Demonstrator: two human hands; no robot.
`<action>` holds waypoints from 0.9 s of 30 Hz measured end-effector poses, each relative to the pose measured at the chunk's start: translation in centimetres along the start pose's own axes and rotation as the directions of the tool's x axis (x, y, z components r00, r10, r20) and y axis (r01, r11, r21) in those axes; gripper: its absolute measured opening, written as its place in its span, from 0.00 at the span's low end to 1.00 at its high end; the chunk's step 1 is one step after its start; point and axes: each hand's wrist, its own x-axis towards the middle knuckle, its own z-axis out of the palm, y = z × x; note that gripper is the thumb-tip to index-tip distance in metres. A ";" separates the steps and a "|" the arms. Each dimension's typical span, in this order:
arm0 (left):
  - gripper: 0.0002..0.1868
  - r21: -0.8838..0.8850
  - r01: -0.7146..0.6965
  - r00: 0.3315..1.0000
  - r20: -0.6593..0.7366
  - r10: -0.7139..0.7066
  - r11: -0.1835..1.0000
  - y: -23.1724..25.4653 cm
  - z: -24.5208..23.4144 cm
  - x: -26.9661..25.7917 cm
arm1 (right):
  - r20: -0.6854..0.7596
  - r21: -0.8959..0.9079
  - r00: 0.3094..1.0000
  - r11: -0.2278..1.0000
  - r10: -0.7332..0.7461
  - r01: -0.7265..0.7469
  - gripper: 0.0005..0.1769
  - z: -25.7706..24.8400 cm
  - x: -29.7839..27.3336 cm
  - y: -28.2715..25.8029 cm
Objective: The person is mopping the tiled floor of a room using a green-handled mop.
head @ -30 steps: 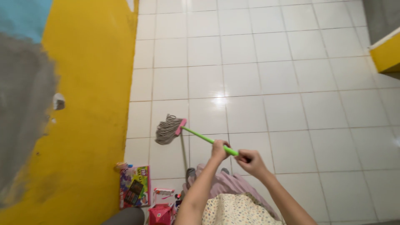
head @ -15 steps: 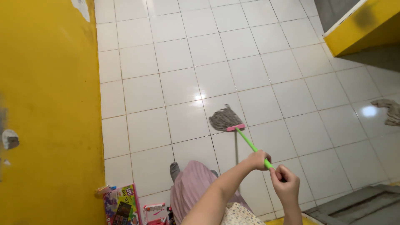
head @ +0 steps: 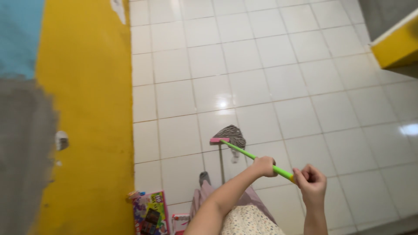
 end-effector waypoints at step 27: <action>0.04 -0.378 0.299 0.579 -0.658 -0.481 0.876 -32.0 -7.9 -15.7 | 0.920 0.054 0.378 0.988 -0.105 0.142 0.18 30.8 1.5 7.9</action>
